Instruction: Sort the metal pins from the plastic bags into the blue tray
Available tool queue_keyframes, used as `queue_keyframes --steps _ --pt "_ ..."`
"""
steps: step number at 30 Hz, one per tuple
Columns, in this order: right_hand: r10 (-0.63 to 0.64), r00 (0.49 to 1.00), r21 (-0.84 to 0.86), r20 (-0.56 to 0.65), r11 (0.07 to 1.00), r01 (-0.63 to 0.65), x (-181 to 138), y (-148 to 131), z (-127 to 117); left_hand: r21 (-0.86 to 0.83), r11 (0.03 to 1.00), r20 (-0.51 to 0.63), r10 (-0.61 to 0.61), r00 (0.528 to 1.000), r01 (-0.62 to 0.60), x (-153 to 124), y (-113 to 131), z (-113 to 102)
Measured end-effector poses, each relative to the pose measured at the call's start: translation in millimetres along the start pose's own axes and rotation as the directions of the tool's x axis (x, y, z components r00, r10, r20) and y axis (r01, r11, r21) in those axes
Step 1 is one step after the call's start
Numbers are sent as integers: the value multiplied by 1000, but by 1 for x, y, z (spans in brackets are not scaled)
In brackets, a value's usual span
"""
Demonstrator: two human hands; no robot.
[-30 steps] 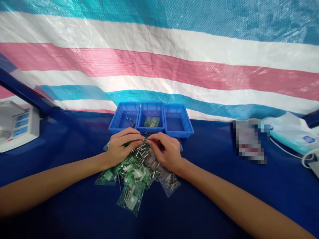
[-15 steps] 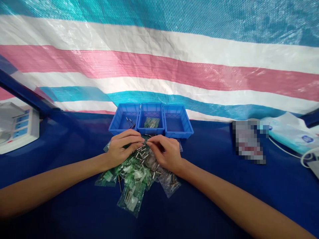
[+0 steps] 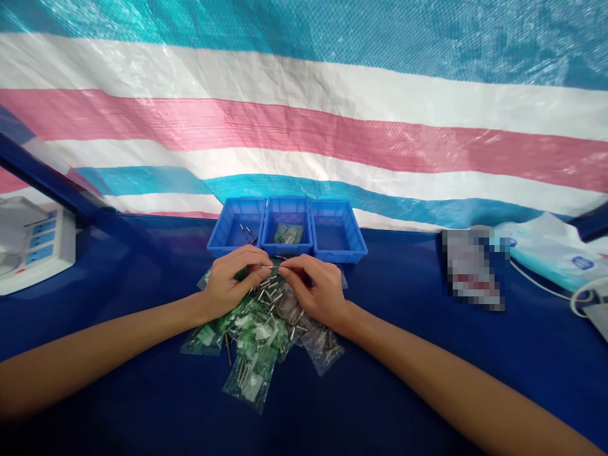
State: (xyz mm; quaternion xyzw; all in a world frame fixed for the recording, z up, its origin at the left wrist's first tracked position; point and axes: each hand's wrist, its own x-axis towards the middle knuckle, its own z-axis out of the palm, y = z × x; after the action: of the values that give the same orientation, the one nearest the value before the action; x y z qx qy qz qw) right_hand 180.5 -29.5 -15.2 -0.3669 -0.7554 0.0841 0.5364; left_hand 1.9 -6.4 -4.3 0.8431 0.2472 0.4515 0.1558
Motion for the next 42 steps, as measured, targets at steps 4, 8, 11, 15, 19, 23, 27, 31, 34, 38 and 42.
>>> queue_keyframes --steps 4,8,11,15,19,23,27,31,34,38,42 --pt "-15 1000 3 12 1000 15 0 0 0 -8 1000 -24 12 1000 -12 0 -1 0" --pt "-34 999 6 8 999 34 1 0 0 -21 1000 -43 9 999 -10 -1 -2 0" --pt "-45 999 4 10 999 45 2 0 0 -17 1000 -64 8 998 -9 -1 -1 0" --pt "-53 998 -22 24 998 53 2 -1 2 -9 1000 -82 25 996 -26 -1 2 -2" --pt "-56 997 -45 56 997 58 3 0 3 -30 999 -65 -14 998 12 -2 3 -3" --pt "-38 998 -40 55 998 41 3 0 2 -117 990 -31 -87 996 83 -5 1 -2" --pt "-27 997 -21 67 999 28 2 1 1 -204 974 -21 -108 994 102 -9 -3 0" --pt "-4 996 -18 84 1000 6 1 2 0 -273 956 -41 -123 992 107 -10 -5 2" --pt "4 995 -15 97 1000 -2 1 2 0 -284 952 -34 -134 990 119 -10 -5 3" --pt "-6 995 -6 98 1000 7 1 2 0 -249 960 -23 -135 991 125 -10 -5 2" --pt "0 995 0 102 1000 0 1 1 0 -208 972 -21 -116 993 110 -9 -4 2"
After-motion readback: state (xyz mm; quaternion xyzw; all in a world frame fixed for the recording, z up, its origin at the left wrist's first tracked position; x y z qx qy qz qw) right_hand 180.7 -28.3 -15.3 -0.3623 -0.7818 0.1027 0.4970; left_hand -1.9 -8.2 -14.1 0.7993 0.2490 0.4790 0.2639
